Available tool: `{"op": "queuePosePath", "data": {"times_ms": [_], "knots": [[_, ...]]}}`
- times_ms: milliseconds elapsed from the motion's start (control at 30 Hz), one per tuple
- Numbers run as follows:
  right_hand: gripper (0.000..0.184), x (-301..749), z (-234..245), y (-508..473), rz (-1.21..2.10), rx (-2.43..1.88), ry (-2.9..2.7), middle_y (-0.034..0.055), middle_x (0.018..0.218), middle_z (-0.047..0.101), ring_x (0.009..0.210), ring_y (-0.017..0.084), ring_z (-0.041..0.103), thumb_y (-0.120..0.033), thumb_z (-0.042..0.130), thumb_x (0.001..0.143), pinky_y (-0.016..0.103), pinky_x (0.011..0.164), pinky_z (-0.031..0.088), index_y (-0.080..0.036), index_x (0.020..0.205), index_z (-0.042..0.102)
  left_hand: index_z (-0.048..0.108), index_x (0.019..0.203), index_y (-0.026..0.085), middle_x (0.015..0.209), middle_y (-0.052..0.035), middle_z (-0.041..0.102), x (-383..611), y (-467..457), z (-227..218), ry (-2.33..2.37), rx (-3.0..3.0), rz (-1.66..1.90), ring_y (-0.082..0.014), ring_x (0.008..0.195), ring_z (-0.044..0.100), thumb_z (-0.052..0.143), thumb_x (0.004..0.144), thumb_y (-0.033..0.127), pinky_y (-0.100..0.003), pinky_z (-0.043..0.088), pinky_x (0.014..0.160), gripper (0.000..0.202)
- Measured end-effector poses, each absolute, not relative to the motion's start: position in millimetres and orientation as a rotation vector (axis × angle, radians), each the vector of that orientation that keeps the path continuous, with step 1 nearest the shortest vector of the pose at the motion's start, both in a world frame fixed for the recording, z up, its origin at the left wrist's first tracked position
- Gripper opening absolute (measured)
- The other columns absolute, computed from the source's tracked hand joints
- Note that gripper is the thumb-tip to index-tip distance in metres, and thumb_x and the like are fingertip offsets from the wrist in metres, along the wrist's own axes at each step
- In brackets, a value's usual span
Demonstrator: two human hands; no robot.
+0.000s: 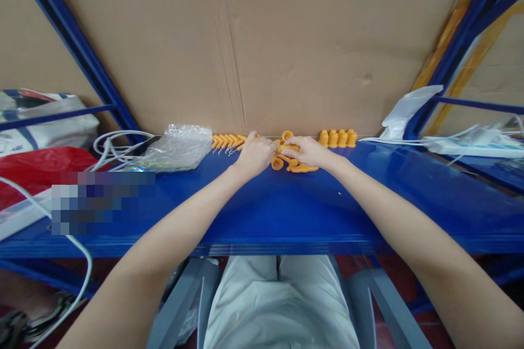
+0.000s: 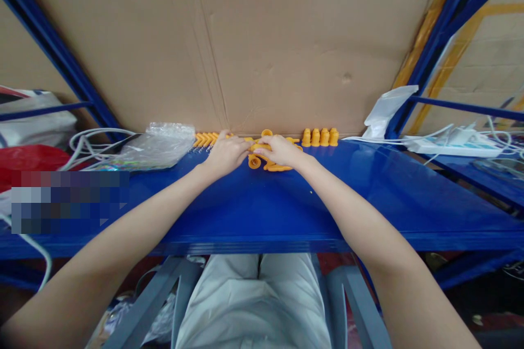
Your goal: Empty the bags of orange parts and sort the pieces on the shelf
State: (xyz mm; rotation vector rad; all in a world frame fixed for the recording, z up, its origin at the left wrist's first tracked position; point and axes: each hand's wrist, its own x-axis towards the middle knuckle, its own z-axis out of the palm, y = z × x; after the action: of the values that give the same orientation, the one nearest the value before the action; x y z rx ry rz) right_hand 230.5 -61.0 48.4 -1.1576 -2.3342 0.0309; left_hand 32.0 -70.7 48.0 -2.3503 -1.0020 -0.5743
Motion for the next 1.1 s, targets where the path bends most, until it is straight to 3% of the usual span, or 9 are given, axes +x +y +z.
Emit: {"op": "queuePosePath", "data": {"times_ms": [167, 267, 400, 500, 700, 867, 1100], "knots": [[0.03, 224.0, 55.2, -76.7, -0.347, -1.199, -2.41, 0.0163, 0.112, 0.074, 0.104, 0.028, 0.067, -0.033, 0.057, 0.099, 0.036, 0.088, 0.045, -0.012, 0.116, 0.069, 0.073, 0.095, 0.015, 0.085, -0.0121, 0.077, 26.9, -65.1, 50.2, -0.944, -2.413, -0.581, -0.0243, 0.08, 0.069, 0.045, 0.092, 0.017, -0.046, 0.04, 0.096, 0.028], [0.029, 222.4, 55.2, -80.9, -0.582, -1.167, -2.442, 0.0174, 0.107, 0.073, 0.101, 0.029, 0.065, -0.033, 0.055, 0.1, 0.036, 0.086, 0.041, -0.01, 0.113, 0.068, 0.069, 0.082, 0.016, 0.074, -0.0075, 0.073, 22.7, -60.1, 52.9, -0.9, -2.498, -0.637, -0.021, 0.073, 0.065, 0.049, 0.09, 0.019, -0.041, 0.04, 0.092, 0.022], [0.024, 221.8, 51.7, -80.2, -0.839, -1.035, -2.446, 0.015, 0.1, 0.071, 0.097, 0.027, 0.06, -0.029, 0.05, 0.102, 0.037, 0.086, 0.037, -0.011, 0.107, 0.066, 0.059, 0.065, 0.017, 0.055, 0.0023, 0.054, 19.3, -55.6, 56.5, -1.012, -2.747, -0.781, -0.0141, 0.061, 0.053, 0.058, 0.089, 0.028, -0.03, 0.038, 0.072, 0.026], [0.021, 221.5, 51.2, -80.1, -0.95, -0.935, -2.434, 0.0124, 0.099, 0.07, 0.094, 0.025, 0.057, -0.022, 0.045, 0.102, 0.038, 0.091, 0.034, -0.014, 0.105, 0.064, 0.054, 0.061, 0.017, 0.052, 0.0061, 0.04, 17.2, -57.3, 61.1, -1.208, -3.061, -0.861, -0.0098, 0.053, 0.041, 0.063, 0.087, 0.037, -0.025, 0.03, 0.058, 0.034], [0.029, 225.1, 55.0, -79.4, -1.059, -0.763, -2.361, 0.0077, 0.102, 0.069, 0.098, 0.022, 0.054, -0.015, 0.035, 0.103, 0.044, 0.106, 0.028, -0.02, 0.105, 0.064, 0.057, 0.062, 0.017, 0.052, 0.006, 0.04, 13.7, -64.3, 69.3, -1.519, -3.457, -0.886, -0.0062, 0.046, 0.032, 0.072, 0.081, 0.05, -0.022, 0.021, 0.048, 0.041], [0.029, 229.3, 54.0, -74.9, -1.065, -0.683, -2.336, 0.0062, 0.102, 0.069, 0.102, 0.021, 0.054, -0.015, 0.035, 0.103, 0.047, 0.109, 0.028, -0.022, 0.104, 0.063, 0.068, 0.073, 0.014, 0.053, 0.0081, 0.031, 13.5, -63.2, 70.6, -1.614, -3.657, -0.927, -0.0057, 0.048, 0.027, 0.081, 0.072, 0.056, -0.021, 0.021, 0.046, 0.044], [0.029, 229.7, 52.5, -74.1, -1.022, -0.708, -2.328, 0.0065, 0.105, 0.069, 0.107, 0.022, 0.055, -0.013, 0.035, 0.102, 0.047, 0.109, 0.029, -0.022, 0.105, 0.063, 0.072, 0.085, 0.011, 0.054, 0.0075, 0.03, 8.7, -61.1, 71.8, -1.543, -3.79, -0.864, -0.0056, 0.046, 0.026, 0.071, 0.083, 0.057, -0.019, 0.022, 0.044, 0.046]]}}
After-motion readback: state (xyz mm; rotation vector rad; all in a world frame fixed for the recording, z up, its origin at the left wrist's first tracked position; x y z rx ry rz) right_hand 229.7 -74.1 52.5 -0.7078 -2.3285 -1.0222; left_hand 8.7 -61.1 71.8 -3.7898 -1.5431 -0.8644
